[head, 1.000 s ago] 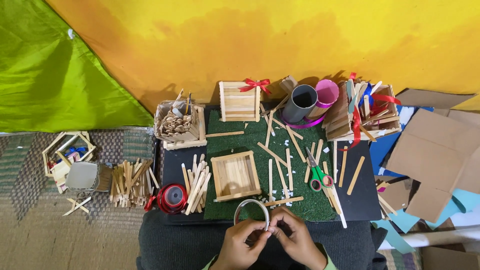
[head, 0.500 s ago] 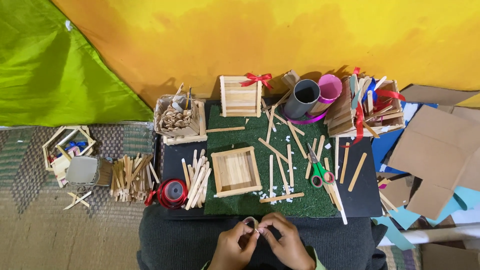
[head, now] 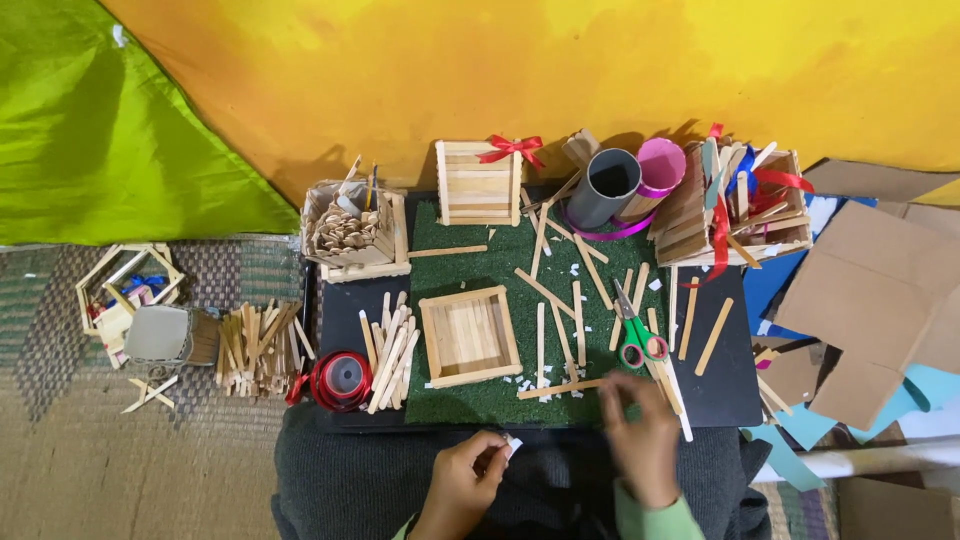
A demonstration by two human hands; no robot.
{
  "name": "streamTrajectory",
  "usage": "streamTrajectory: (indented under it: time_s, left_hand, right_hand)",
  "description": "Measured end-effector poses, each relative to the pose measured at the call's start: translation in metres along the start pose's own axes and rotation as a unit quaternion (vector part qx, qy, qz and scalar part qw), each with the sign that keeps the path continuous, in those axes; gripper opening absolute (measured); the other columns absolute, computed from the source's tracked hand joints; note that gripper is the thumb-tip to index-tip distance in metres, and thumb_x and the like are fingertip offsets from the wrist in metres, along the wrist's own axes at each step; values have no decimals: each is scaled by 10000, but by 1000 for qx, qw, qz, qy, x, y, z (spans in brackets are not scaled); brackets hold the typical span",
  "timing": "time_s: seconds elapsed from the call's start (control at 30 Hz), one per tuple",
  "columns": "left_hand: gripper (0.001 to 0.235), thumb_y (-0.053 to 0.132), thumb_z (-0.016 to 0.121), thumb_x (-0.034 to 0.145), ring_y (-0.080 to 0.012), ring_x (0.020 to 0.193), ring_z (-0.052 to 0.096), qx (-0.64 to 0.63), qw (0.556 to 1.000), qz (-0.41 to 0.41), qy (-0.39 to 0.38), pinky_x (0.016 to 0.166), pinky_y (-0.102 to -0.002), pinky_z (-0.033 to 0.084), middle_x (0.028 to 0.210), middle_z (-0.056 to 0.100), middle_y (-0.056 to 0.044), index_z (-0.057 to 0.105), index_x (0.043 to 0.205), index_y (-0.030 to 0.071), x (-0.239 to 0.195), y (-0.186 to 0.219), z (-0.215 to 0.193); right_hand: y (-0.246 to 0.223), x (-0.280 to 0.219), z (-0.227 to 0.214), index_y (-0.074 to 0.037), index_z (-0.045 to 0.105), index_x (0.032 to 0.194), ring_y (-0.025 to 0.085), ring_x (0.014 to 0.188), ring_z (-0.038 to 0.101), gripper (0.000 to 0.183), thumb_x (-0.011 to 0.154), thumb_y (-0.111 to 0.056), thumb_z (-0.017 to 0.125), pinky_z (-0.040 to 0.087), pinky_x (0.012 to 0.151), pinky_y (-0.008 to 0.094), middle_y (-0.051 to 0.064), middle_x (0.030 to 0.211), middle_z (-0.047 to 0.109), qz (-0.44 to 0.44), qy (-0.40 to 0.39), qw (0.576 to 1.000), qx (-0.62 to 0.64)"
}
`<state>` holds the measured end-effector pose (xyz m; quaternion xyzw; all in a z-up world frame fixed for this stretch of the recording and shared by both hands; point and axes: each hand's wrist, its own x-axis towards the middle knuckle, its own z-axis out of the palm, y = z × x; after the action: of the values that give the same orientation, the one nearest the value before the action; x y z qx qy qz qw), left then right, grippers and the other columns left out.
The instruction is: The person assembles small structures using popsicle sticks and tape, involving precise cutting and placement.
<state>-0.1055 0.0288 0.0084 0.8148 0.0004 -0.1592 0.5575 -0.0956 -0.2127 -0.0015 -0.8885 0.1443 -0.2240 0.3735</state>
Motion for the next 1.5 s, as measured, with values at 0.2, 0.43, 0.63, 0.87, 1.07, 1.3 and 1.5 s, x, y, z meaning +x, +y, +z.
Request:
streamTrajectory:
  time_s: [0.2, 0.43, 0.63, 0.87, 1.07, 1.3, 1.5]
  left_hand:
    - [64, 79, 730, 849, -96, 492, 582, -37, 999, 4, 26, 480, -235, 466, 619, 733, -21, 772, 867, 34, 2, -17, 3]
    - [69, 82, 742, 830, -86, 485, 597, -26, 998, 21, 48, 464, -221, 473, 637, 766, -25, 774, 845, 23, 2, -6, -4]
    - [101, 80, 765, 816, -76, 505, 652, -33, 997, 20, 63, 467, -200, 500, 676, 799, -31, 785, 898, 24, 4, -7, -9]
    - [30, 27, 751, 822, -72, 467, 540, -89, 993, 54, 49, 440, -209, 414, 622, 736, -15, 763, 845, 11, 7, 2, -10]
    - [48, 30, 747, 806, -83, 498, 539, -89, 990, 59, 93, 468, -218, 421, 606, 706, -25, 767, 841, 4, 8, 0, -8]
    - [47, 10, 727, 815, -82, 508, 528, -96, 989, 70, 92, 470, -220, 406, 610, 692, -34, 762, 840, -10, 5, 12, -12]
    - [52, 24, 736, 825, -73, 512, 545, -102, 988, 81, 87, 465, -202, 417, 635, 728, -37, 767, 841, -15, 5, 12, -9]
  right_hand:
    - [43, 50, -7, -49, 727, 1116, 330, 894, 645, 309, 831, -151, 785, 536, 736, 423, 113, 996, 680, -23, -2, 980, -197]
    - [41, 81, -16, -104, 743, 941, 274, 645, 615, 248, 740, -227, 821, 486, 605, 402, 20, 729, 655, 23, -88, 965, -246]
    - [52, 73, -47, 36, 709, 1247, 248, 828, 723, 454, 808, -63, 763, 568, 722, 345, 176, 985, 779, 180, -197, 964, -22]
    - [42, 4, -26, -57, 678, 1310, 198, 611, 682, 628, 701, -3, 823, 552, 585, 321, 125, 831, 807, 152, -310, 897, 275]
    - [46, -73, 23, 8, 703, 1338, 140, 543, 594, 668, 705, -42, 909, 453, 568, 275, 71, 678, 721, 162, -412, 800, 405]
    - [37, -84, 28, 80, 678, 1366, 102, 590, 536, 628, 770, 30, 869, 396, 591, 222, 69, 734, 692, 221, -447, 762, 412]
    - [29, -85, 27, 94, 712, 1317, 87, 514, 505, 588, 760, 8, 878, 351, 504, 218, 74, 661, 715, 207, -439, 781, 392]
